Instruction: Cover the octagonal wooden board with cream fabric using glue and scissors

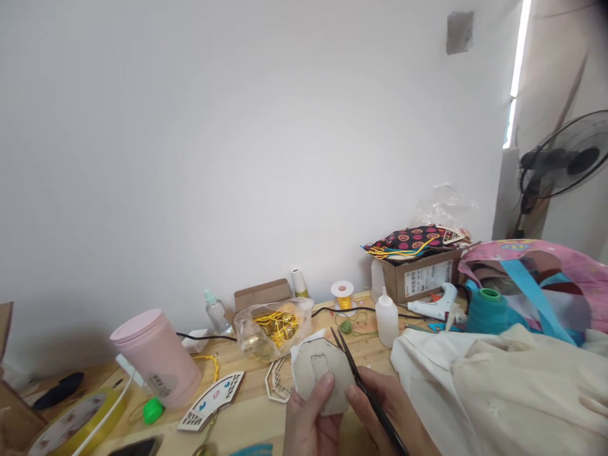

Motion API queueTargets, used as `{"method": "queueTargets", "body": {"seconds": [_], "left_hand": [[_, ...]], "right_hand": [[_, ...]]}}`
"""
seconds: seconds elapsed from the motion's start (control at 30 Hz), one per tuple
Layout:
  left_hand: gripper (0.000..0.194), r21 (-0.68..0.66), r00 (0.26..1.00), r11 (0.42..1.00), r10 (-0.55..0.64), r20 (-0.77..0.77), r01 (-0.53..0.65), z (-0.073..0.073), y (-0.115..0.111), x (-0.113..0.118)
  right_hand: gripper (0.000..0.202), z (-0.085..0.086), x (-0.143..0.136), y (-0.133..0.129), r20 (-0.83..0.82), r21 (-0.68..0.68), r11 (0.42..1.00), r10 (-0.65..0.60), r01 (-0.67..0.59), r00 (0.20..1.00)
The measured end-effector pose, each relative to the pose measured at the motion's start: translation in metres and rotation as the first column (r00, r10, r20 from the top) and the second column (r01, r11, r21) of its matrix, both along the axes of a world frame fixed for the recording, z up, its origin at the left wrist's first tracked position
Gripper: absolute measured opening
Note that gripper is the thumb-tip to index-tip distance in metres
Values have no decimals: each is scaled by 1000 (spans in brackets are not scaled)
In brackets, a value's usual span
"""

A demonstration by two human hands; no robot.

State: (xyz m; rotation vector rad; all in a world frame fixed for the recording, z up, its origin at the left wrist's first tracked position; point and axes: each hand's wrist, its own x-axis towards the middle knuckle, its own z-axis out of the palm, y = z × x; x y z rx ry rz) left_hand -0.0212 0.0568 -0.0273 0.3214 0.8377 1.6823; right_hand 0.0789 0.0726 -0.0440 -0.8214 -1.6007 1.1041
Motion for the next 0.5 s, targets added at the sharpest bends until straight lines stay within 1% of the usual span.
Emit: {"method": "queueTargets", "body": {"seconds": [0.13, 0.3, 0.5], "left_hand": [[52, 2, 1000, 1000, 14, 13, -14, 0, 2, -2], [48, -16, 998, 1000, 15, 60, -14, -5, 6, -7], [49, -5, 998, 1000, 6, 59, -6, -6, 5, -8]], "right_hand": [[43, -6, 0, 3, 32, 20, 1000, 16, -17, 999], [38, -13, 0, 6, 62, 40, 999, 7, -9, 998], [37, -15, 0, 7, 107, 36, 999, 0, -4, 994]]}}
